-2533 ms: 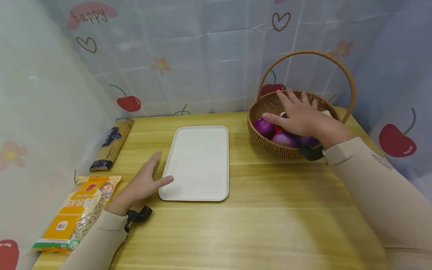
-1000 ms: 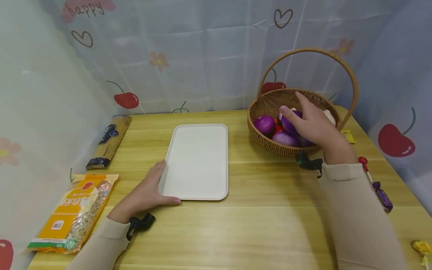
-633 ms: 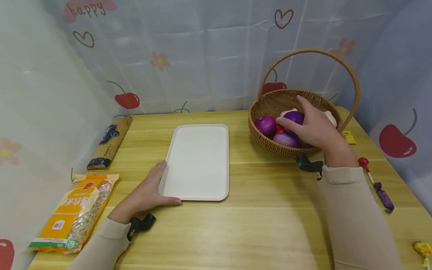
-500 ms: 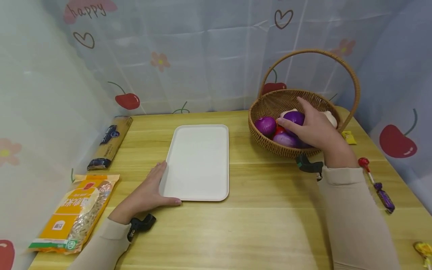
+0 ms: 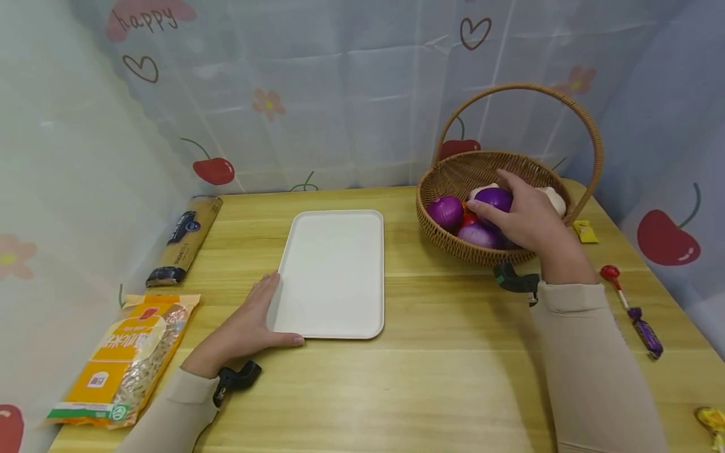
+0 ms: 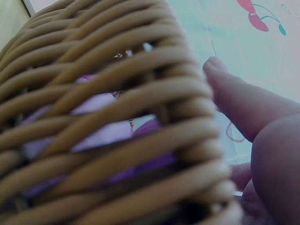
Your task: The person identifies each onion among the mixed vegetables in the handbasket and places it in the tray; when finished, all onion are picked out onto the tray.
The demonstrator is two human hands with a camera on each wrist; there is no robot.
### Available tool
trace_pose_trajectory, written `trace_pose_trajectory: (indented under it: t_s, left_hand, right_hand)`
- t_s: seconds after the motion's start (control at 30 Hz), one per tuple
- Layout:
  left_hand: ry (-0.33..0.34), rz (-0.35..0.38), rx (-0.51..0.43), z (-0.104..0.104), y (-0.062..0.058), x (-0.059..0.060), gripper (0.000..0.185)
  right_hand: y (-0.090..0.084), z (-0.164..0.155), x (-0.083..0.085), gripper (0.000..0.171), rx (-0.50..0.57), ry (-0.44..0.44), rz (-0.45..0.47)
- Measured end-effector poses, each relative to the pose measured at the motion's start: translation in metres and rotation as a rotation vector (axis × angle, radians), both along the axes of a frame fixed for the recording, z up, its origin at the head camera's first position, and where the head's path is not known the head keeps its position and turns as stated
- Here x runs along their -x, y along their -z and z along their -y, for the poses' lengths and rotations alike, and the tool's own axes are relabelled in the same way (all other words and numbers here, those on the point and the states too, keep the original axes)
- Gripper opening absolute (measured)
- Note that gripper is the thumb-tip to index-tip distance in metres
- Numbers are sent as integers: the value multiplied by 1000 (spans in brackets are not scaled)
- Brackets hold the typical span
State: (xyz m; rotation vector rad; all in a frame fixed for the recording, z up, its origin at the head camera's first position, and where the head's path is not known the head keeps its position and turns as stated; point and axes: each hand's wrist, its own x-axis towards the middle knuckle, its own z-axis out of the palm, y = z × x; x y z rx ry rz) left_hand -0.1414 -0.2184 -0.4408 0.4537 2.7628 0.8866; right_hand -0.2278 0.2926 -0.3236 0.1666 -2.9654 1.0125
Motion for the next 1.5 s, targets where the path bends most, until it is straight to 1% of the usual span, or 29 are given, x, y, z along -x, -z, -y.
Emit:
trace_pose_trajectory:
  t_s: [0.23, 0.47, 0.93, 1.17, 1.27, 1.5]
  left_hand:
    - [-5, -5, 21, 0, 2, -1, 150]
    - [-8, -14, 21, 0, -1, -2, 149]
    - [-4, -14, 21, 0, -1, 0, 149]
    - [-6, -2, 23, 0, -2, -1, 149]
    - [4, -8, 16, 0, -2, -1, 148]
    - [3, -9, 18, 0, -2, -2, 147]
  right_hand:
    - [4, 0, 1, 98, -8, 22, -6]
    - [4, 1, 2, 98, -11, 40, -13]
    - [7, 5, 2, 94, -30, 70, -31]
    - [9, 7, 3, 93, -25, 81, -50]
    - [9, 8, 2, 93, -20, 86, -58]
    - [9, 9, 1, 92, -12, 96, -74]
